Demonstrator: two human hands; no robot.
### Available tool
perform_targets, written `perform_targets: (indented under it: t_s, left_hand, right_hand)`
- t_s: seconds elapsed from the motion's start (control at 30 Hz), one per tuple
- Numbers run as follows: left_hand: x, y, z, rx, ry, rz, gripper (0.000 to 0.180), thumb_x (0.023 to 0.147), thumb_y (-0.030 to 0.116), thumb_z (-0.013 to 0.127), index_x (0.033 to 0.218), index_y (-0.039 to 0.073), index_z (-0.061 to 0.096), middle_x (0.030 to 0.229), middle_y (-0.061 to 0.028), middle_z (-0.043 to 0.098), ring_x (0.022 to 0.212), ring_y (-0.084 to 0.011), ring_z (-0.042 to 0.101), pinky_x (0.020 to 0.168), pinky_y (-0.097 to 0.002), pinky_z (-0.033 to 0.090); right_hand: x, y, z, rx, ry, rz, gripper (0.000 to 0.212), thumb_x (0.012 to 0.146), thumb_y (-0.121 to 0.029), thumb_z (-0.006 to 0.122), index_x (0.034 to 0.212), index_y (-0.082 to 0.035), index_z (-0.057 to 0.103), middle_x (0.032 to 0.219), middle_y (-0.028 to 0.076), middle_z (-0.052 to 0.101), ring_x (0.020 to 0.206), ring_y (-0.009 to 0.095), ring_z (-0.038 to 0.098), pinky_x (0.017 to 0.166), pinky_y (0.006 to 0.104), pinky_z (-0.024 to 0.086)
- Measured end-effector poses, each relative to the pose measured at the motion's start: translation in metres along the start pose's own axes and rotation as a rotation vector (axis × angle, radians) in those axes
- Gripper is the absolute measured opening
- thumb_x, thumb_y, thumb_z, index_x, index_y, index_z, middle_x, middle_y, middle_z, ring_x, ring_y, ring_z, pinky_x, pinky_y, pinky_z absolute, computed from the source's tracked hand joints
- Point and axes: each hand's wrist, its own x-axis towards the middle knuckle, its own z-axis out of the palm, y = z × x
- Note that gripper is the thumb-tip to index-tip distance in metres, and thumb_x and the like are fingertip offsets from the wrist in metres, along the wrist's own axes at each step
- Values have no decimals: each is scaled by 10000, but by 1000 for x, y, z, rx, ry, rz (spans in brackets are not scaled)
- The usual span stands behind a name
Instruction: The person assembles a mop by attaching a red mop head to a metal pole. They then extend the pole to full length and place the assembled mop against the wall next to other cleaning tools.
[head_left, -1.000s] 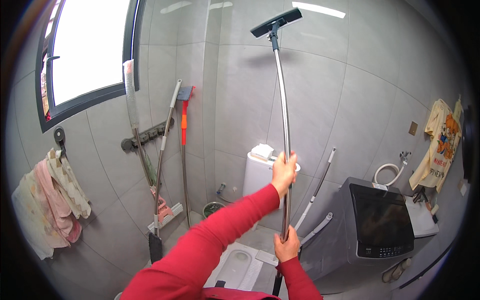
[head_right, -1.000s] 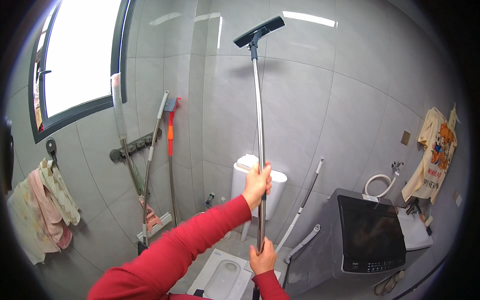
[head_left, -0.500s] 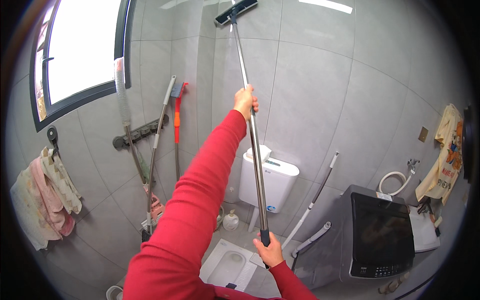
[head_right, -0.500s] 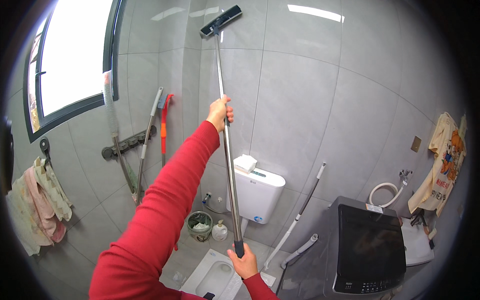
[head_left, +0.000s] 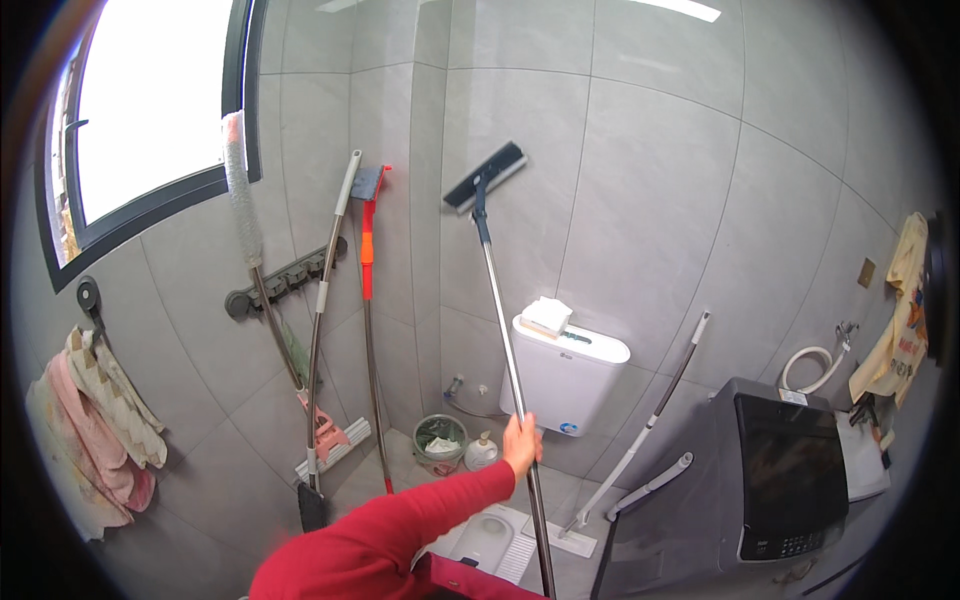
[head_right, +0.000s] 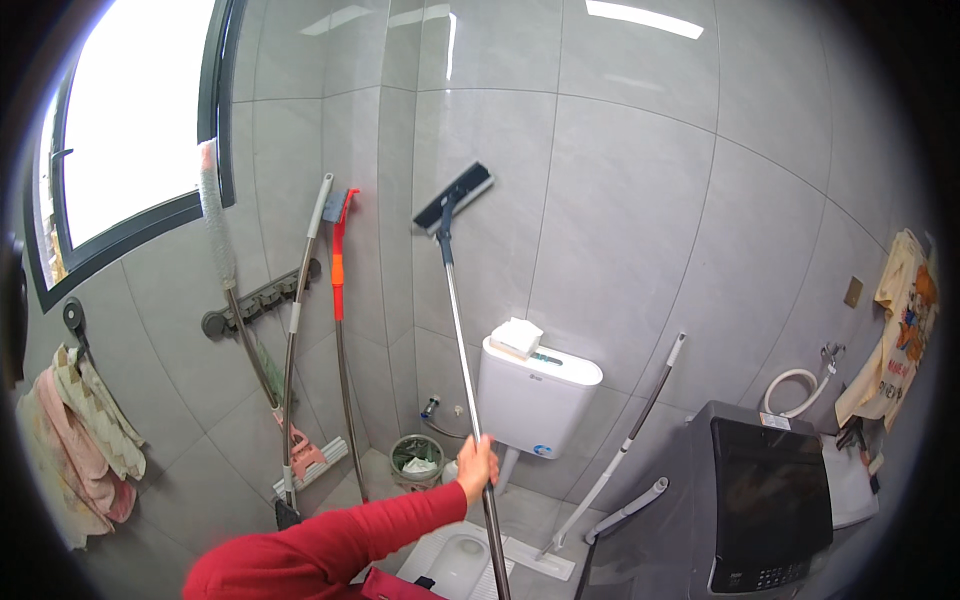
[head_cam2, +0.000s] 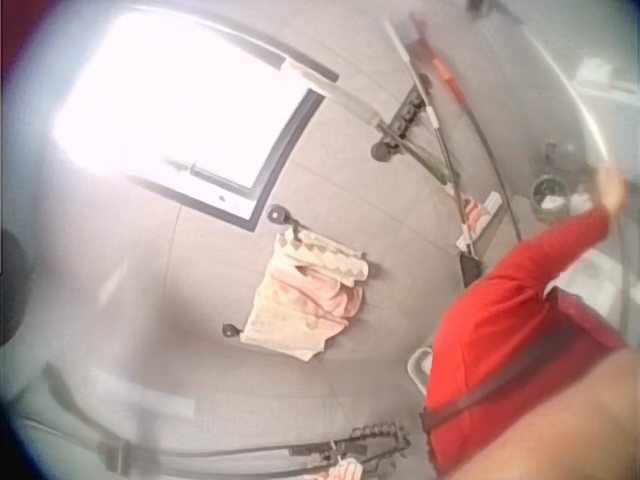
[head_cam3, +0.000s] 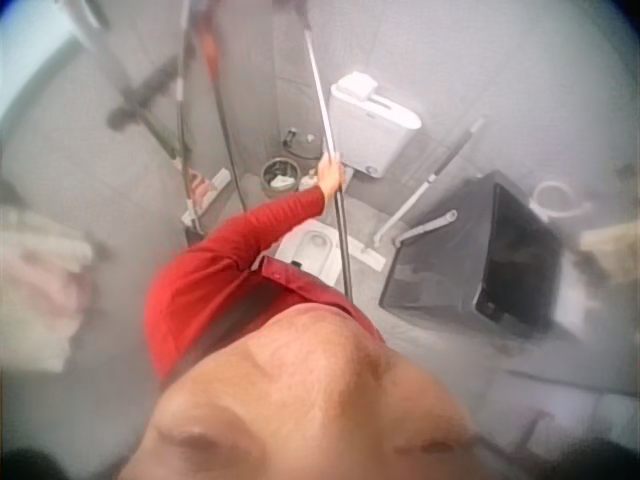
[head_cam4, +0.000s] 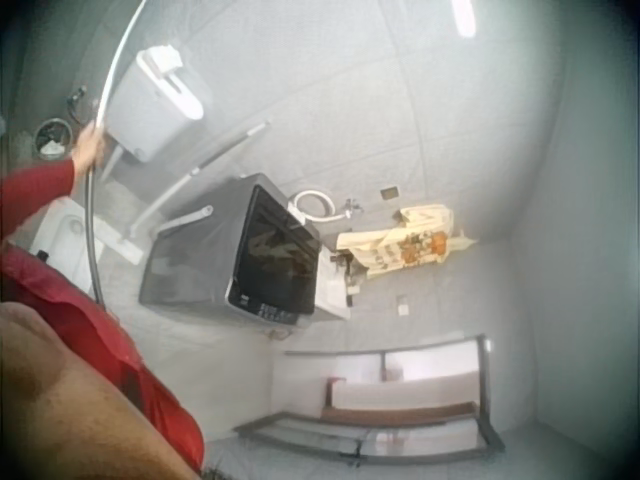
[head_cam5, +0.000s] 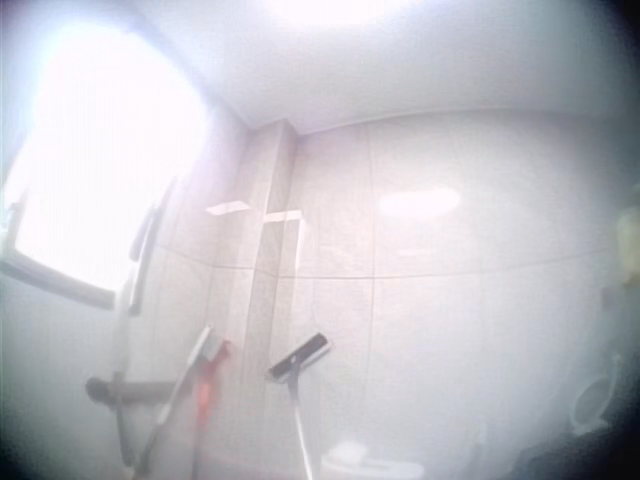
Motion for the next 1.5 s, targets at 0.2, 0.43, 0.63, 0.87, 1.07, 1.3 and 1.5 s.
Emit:
perform_targets:
  t_s: [0.2, 0.43, 0.63, 0.87, 1.07, 1.3, 1.5]
  left_hand:
    - [-25, 53, 19, -229, -217, -123, 243, 956, 342, 450, 999, 103, 434, 569, -8, 375, 413, -102, 369, 366, -269, 340]
    - [77, 270, 149, 52, -607, 615, 385, 937, 222, 484, 1231, 34, 321, 659, -49, 487, 460, -131, 477, 405, -267, 394]
    - [46, 408, 236, 176, -554, 674, 524, 793, 59, 571, 1239, 73, 297, 820, -112, 506, 504, -169, 531, 411, -317, 473]
    - [100, 421, 255, 377, -339, 1060, 438, 758, 53, 471, 1171, -8, 339, 751, -183, 555, 580, -318, 560, 541, -426, 470]
    - [30, 157, 180, 467, -453, 843, 651, 800, 66, 495, 1362, -5, 174, 692, -171, 555, 590, -283, 582, 528, -420, 456]
    - [-119, -71, 49, 514, -673, 324, 623, 861, 177, 566, 1321, 22, 177, 763, -132, 561, 649, -239, 590, 603, -400, 477]
    - [-121, -36, 93, 421, -733, 390, 649, 875, 192, 580, 1340, 10, 165, 770, -83, 551, 687, -210, 580, 626, -365, 477]
  right_hand:
    - [-1, 3, 25, -25, 83, 57, 222, 756, -266, 718, 822, -68, 644, 665, 49, 589, 550, 154, 529, 469, 340, 409]
    - [4, -149, 6, 172, 387, -367, 284, 743, -324, 742, 866, -76, 679, 731, 74, 620, 608, 192, 543, 493, 389, 413]
    - [-109, -480, -133, 767, 179, -1001, 263, 838, -77, 607, 1079, -47, 508, 604, -30, 465, 426, 40, 386, 378, 207, 298]
    - [-97, -507, -141, 837, 8, -988, 342, 867, -138, 597, 1172, -49, 468, 589, -44, 410, 405, 39, 312, 367, 212, 231]
    - [15, -262, -56, 683, 300, -609, 124, 808, -158, 656, 827, -49, 598, 566, -8, 513, 433, 76, 464, 381, 241, 349]
    - [16, 24, 35, 263, 187, 93, 264, 791, -313, 668, 806, -50, 657, 638, 31, 578, 585, 182, 546, 496, 377, 416]
    - [1, 22, 8, 281, 232, 7, 287, 800, -336, 654, 778, -49, 645, 630, 36, 600, 583, 216, 567, 521, 395, 437]
